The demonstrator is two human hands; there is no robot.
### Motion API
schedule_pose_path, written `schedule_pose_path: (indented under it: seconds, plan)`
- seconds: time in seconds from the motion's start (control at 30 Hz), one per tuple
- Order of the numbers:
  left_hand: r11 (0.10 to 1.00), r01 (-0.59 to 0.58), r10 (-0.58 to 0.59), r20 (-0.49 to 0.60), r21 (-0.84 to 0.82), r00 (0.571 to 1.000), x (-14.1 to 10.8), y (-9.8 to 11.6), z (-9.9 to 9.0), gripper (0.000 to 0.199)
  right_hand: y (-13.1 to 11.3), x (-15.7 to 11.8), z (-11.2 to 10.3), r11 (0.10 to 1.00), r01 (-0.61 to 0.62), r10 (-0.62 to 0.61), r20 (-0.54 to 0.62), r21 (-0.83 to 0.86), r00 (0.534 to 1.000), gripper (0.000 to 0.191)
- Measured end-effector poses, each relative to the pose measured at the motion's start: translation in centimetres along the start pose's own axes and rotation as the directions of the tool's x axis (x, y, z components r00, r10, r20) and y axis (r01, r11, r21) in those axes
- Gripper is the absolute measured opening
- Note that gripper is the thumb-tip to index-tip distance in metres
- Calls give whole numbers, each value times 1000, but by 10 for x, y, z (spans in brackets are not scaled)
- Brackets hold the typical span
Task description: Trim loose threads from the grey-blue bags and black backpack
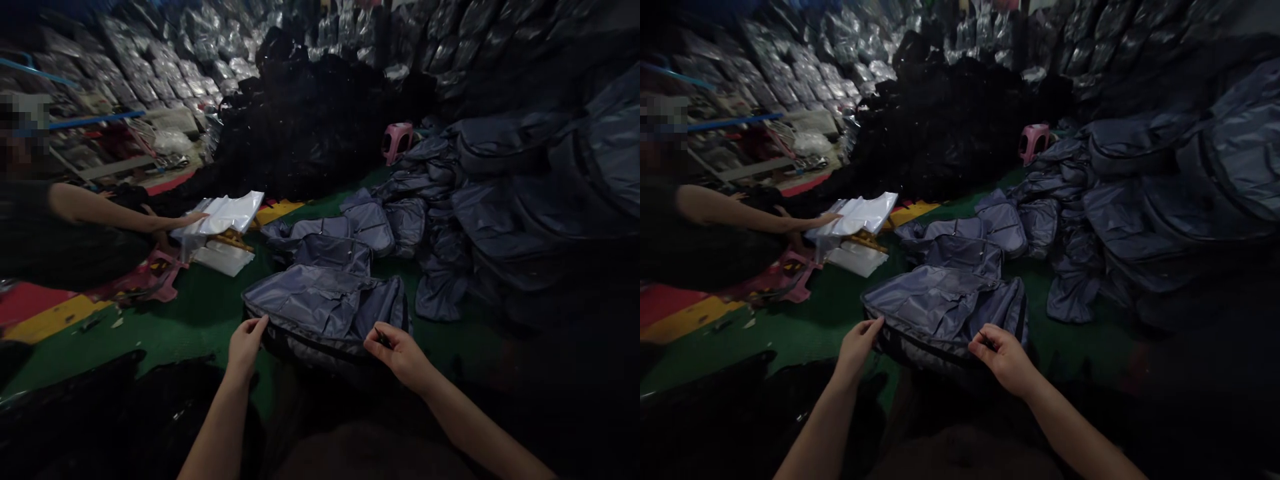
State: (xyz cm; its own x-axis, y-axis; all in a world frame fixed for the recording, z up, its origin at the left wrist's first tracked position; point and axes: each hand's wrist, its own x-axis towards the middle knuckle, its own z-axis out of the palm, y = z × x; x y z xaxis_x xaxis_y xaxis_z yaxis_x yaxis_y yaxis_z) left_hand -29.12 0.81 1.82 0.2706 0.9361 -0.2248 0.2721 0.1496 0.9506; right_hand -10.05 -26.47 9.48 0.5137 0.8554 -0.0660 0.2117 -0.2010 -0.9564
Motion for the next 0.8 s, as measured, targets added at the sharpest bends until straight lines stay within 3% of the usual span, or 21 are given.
schedule_pose_path:
  seconds: [0.13, 0.33, 0.43, 0.57, 0.7, 0.8]
  plan:
    - [989, 16, -9, 48, -148, 999, 5, -4, -4, 37, 4, -3, -1, 1000, -11, 11, 7, -7, 1000, 26]
    - [967, -33, 20, -56, -251, 998, 11, -9, -41, 33, 6, -6, -1, 1000, -20, 20, 12, -16, 1000, 26]
    - [978, -46, 30, -80, -202, 996, 14, -14, -50, 32, 6, -6, 1, 1000, -5, 6, 19, -21, 1000, 27]
    - [992, -88, 77, -114, -94, 990, 19, -21, -46, 33, 8, -9, 2, 999, 5, -3, 50, -51, 999, 27]
    - [974, -221, 226, -169, 46, 959, 21, -15, -43, 32, 10, -17, -4, 996, 21, -12, 102, -91, 995, 27]
    - [911, -382, 392, -41, 153, 919, 16, -1, -47, 30, 10, -27, -21, 991, 22, -6, 124, -128, 992, 27]
